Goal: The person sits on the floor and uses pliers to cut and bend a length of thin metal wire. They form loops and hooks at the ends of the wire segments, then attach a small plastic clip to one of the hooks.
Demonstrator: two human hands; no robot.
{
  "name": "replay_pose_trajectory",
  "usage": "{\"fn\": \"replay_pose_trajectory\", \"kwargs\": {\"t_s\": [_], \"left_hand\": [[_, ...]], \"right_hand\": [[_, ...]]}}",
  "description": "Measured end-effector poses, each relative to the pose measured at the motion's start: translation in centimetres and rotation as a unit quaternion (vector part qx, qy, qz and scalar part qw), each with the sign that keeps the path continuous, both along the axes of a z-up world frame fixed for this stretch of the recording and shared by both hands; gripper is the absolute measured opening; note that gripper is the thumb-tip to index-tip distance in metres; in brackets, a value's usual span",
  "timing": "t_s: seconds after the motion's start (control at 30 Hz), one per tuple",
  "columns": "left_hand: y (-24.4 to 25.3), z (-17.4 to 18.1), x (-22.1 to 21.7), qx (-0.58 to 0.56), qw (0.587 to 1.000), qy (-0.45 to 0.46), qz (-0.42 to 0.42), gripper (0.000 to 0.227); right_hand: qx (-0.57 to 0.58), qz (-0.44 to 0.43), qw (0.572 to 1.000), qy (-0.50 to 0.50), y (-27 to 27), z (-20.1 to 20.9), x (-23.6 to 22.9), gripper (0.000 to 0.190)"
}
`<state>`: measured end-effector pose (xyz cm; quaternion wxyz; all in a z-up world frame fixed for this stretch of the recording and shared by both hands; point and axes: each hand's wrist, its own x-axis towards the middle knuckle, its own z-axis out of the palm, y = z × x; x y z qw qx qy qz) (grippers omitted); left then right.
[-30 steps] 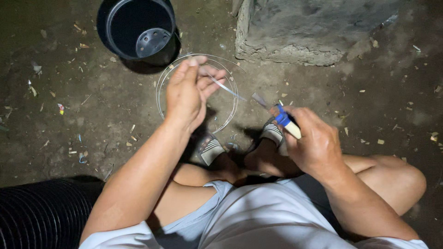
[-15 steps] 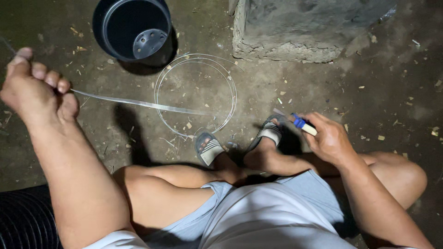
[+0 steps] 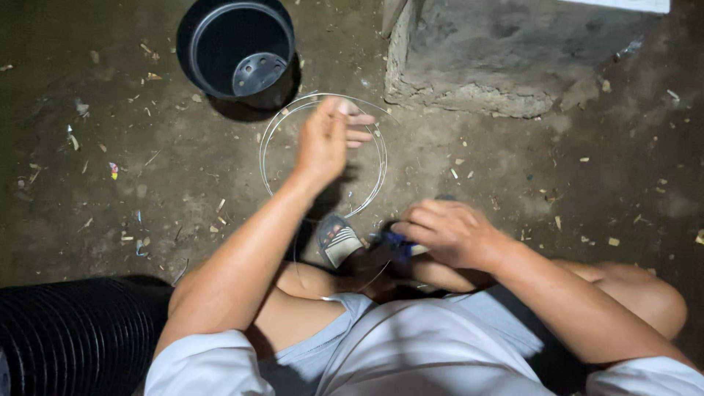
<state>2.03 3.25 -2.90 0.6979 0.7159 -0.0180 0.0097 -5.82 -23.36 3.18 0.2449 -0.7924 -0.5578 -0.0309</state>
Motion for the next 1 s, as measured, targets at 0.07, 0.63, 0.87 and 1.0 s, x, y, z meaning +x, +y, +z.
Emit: {"fn": "replay_pose_trajectory", "kwargs": {"t_s": [0.07,0.63,0.87,1.0], "left_hand": [[-1.5,0.8,-0.9,-0.058,0.998,-0.004,0.003,0.028],[-3.8,3.0,-1.9,-0.213,0.977,-0.032,0.0,0.027],[-2.1,7.7,-3.1,0.099,0.957,-0.208,0.177,0.026],[-3.2,9.1,-4.6,0.194,0.936,-0.253,0.148,0.02]], "right_hand": [[0.003,0.025,1.0,0.01,1.0,-0.3,0.4,0.044],[0.083,0.023,0.981,0.176,2.4,-2.9,1.4,0.051],[0.277,-0.248,0.828,0.419,2.9,-4.6,0.7,0.018],[0.391,-0.278,0.752,0.451,2.8,-2.9,3.2,0.033]]}}
